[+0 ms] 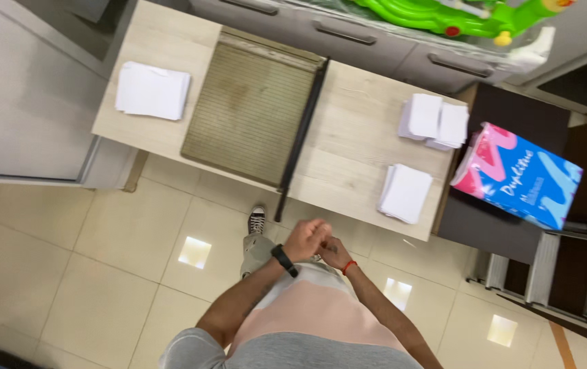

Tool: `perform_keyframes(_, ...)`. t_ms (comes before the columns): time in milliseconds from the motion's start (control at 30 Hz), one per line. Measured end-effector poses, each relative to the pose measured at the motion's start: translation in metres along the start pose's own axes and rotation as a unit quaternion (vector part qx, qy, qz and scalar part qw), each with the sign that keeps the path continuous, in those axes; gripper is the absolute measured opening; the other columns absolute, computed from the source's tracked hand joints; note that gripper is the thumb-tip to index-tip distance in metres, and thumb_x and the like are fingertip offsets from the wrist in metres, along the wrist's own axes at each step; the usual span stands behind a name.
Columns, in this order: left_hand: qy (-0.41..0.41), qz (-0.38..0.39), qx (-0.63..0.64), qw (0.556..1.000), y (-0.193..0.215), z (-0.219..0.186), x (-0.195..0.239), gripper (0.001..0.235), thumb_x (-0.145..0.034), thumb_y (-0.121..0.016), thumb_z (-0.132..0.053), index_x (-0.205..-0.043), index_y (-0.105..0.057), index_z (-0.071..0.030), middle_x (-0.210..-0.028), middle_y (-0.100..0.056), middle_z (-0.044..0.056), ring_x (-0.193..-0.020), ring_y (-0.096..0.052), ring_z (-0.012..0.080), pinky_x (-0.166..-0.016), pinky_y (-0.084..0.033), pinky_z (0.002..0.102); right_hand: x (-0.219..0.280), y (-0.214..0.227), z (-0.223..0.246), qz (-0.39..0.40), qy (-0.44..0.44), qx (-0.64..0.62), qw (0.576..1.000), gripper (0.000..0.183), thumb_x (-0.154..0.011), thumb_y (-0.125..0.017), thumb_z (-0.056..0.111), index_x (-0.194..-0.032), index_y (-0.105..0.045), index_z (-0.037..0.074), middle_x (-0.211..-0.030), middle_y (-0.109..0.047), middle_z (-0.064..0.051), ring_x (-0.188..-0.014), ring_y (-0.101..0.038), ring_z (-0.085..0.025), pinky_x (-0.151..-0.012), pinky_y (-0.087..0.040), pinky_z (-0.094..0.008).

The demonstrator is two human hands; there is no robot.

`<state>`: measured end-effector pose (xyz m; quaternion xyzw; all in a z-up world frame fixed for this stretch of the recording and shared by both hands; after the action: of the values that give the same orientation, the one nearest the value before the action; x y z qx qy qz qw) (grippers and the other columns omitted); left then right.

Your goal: The person picks up stacks of white paper from a table and a paper cutter, aligns them by tapping them on the surface, and organizes them into separate piles on the table.

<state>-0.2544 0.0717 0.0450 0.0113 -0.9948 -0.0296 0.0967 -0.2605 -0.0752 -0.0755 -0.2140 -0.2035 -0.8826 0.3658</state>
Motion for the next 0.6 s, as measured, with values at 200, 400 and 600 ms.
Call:
perform_keyframes(200, -0.121, 0.099, -0.109, 0.982, 0.081, -0.057, 0.030, 0.067, -0.136, -0.069, -0.057, -0.084, -0.069, -0.015, -0.070, -0.068, 0.007, -0.074, -0.068, 0.0309, -0.077, -0.061, 0.039, -0.070, -0.058, -0.020, 0.011, 0.024, 0.012, 1.000, 0.057, -0.114, -0.094, 0.016, -0.168, -0.080, 0.001, -0.155, -0.086, -0.039, -0.144, -0.081, -0.061, -0.116, -0.067, -0.081)
perform_keyframes(400, -0.047, 0.179, -0.119, 0.975, 0.253, -0.037, 0.026, 0.056, -0.114, -0.090, -0.070, -0.100, -0.069, -0.020, -0.079, -0.058, -0.002, -0.076, -0.056, 0.0208, -0.072, -0.049, 0.042, -0.055, -0.104, 0.010, -0.099, -0.081, -0.251, 0.959, 0.048, -0.124, -0.077, 0.005, -0.170, -0.070, -0.006, -0.126, -0.089, -0.026, -0.108, -0.089, -0.038, -0.091, -0.075, -0.052)
perform_keyframes(600, -0.007, 0.216, -0.350, 0.911, 0.395, 0.031, -0.034, 0.078, -0.128, -0.063, -0.067, -0.177, -0.067, -0.007, -0.155, -0.079, 0.023, -0.148, -0.080, 0.0449, -0.131, -0.061, 0.064, -0.092, -0.135, 0.059, -0.188, -0.235, -0.064, 0.951, 0.071, -0.120, -0.090, 0.036, -0.180, -0.070, 0.002, -0.144, -0.093, -0.028, -0.131, -0.093, -0.045, -0.106, -0.076, -0.052)
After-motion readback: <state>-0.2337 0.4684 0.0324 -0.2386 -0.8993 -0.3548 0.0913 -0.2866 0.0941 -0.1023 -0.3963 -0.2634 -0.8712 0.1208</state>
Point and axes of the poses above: each hand's wrist, its own x-axis away from the middle knuckle, its own y-axis out of the back of the hand, z = x × y, the point moved 9 cm from there along -x, towards the middle knuckle
